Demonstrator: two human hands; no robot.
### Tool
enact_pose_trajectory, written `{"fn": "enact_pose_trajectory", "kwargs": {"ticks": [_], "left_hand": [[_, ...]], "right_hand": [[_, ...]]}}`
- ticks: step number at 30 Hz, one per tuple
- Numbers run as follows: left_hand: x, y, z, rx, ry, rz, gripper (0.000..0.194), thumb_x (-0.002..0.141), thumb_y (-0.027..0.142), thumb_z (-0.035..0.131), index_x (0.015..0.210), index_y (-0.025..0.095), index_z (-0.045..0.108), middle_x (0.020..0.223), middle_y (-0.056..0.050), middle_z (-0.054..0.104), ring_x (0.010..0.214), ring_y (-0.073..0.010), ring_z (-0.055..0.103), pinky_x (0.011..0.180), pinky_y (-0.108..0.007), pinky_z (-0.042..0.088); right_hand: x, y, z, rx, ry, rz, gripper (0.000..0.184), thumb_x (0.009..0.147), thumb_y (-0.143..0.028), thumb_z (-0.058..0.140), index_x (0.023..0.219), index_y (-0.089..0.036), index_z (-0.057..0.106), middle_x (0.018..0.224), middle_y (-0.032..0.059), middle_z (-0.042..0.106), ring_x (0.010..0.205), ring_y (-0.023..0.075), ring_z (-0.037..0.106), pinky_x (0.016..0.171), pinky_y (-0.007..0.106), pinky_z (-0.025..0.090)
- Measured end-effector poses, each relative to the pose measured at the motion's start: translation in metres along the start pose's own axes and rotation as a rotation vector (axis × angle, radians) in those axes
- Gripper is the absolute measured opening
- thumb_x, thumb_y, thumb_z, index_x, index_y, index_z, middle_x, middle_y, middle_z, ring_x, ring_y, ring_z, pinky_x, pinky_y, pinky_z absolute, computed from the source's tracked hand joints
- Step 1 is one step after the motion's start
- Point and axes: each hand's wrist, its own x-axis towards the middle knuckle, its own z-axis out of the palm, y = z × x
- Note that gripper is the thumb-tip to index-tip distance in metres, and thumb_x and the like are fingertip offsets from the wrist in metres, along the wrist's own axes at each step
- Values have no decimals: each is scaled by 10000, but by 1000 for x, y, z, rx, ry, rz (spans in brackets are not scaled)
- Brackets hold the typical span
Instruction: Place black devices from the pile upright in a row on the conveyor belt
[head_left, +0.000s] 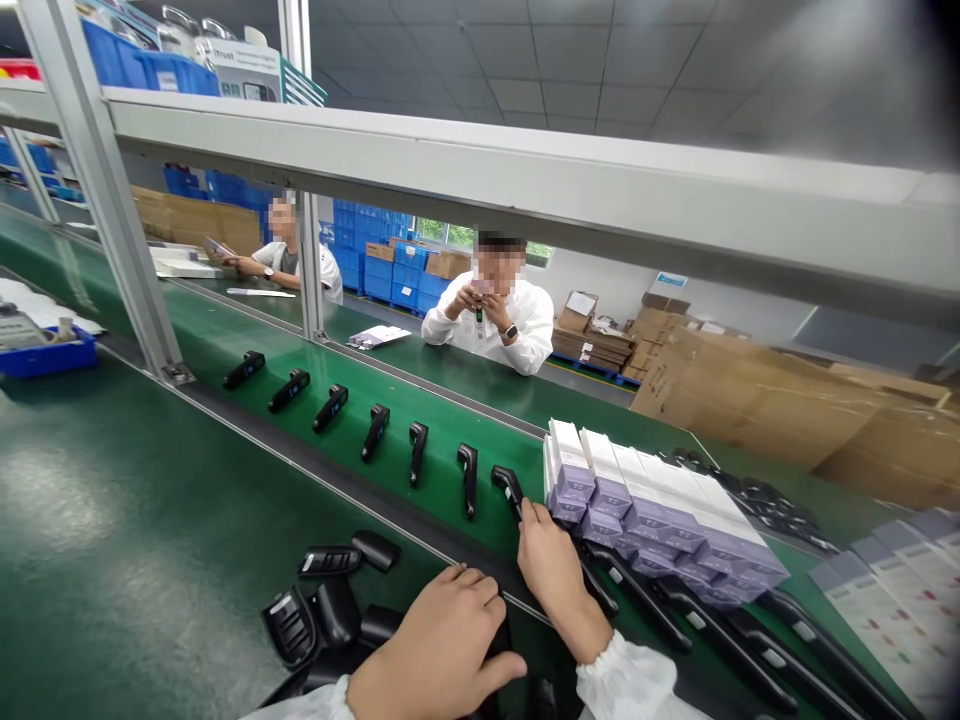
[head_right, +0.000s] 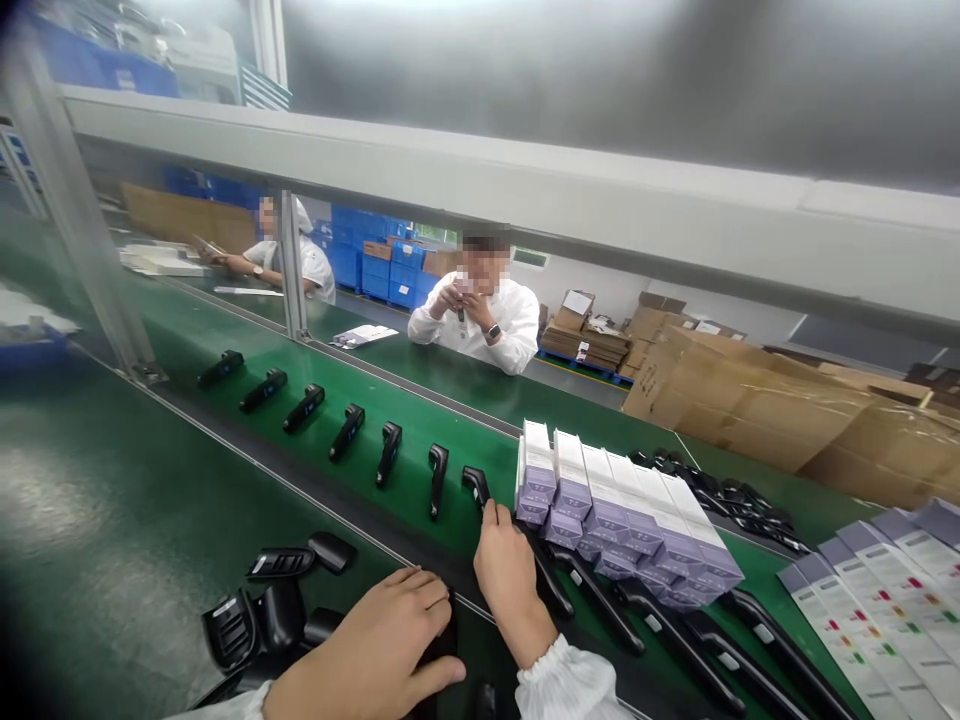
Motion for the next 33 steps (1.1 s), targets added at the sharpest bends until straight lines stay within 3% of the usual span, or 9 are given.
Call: {"fn": "enact_pose_trajectory", "kwargs": {"ticks": [3, 7, 14, 19, 23, 25, 27, 30, 33], "left_hand": [[3, -1, 5, 54, 26, -52, 365, 868, 520, 592, 868, 166, 682, 922, -108, 661, 971, -313, 583, 880, -459, 464], [5, -3, 9, 98, 48, -62, 151, 824, 256, 573, 883, 150, 662, 930, -121, 646, 978, -322, 568, 869, -476, 474], [0, -4, -2, 19, 25, -191, 291, 702, 52, 490, 958, 164, 571, 1028, -111, 585, 966, -268, 591, 892, -373, 472], [-2, -14, -1, -297, 116, -264, 276, 726, 26, 481, 943, 184, 542, 995, -97, 596, 940, -280, 585, 852, -395, 443], [3, -27, 0, -518, 196, -320, 101, 782, 112, 491, 810, 209, 491, 821, -19, 569, 791, -207, 585, 757, -325, 451], [6, -32, -2, -665, 236, -351, 60, 791, 168, 502, 808, 209, 461, 792, 2, 543, 741, -171, 583, 715, -289, 464], [9, -32, -3, -814, 264, -361, 87, 794, 217, 506, 859, 205, 449, 845, 2, 550, 742, -150, 598, 712, -274, 487], [11, -28, -3, -991, 283, -326, 178, 806, 290, 512, 952, 206, 454, 987, -20, 577, 861, -151, 631, 774, -277, 510], [9, -21, -4, -1031, 321, -291, 226, 817, 353, 535, 975, 201, 482, 1021, -42, 596, 867, -173, 636, 787, -304, 508]], "right_hand": [[0, 7, 0, -17, -3, 19, 481, 935, -76, 291, 1386, -116, 455, 1262, 182, 584, 897, 237, 699, 739, 313, 515], [-4, 13, -4, -27, -11, 88, 442, 944, -120, 348, 1358, -173, 494, 1205, 160, 616, 870, 225, 705, 731, 295, 504], [-10, 26, -9, -47, -52, 70, 512, 895, -62, 374, 1392, -151, 459, 1224, 184, 588, 876, 242, 702, 747, 328, 508], [-16, 36, -5, -86, 11, 127, 420, 965, -142, 337, 1348, -173, 504, 1176, 172, 603, 841, 235, 707, 725, 325, 512], [-26, 41, -19, -82, 28, 122, 400, 1009, -260, 330, 1370, -185, 487, 1229, 179, 589, 846, 224, 705, 723, 322, 518], [-31, 39, -33, 40, 100, 129, 412, 1014, -340, 336, 1352, -186, 514, 1274, 172, 573, 875, 229, 694, 756, 345, 521], [-35, 31, -47, 349, 110, 61, 423, 997, -420, 375, 1292, -195, 577, 1220, 133, 618, 882, 218, 680, 798, 349, 518], [-38, 10, -55, 976, -92, -153, 429, 896, -483, 556, 1210, -203, 638, 1090, 78, 675, 917, 198, 660, 824, 307, 516], [-36, -5, -44, 1328, -181, -170, 423, 786, -407, 680, 1144, -184, 660, 1030, 63, 669, 932, 195, 642, 813, 290, 516]]}}
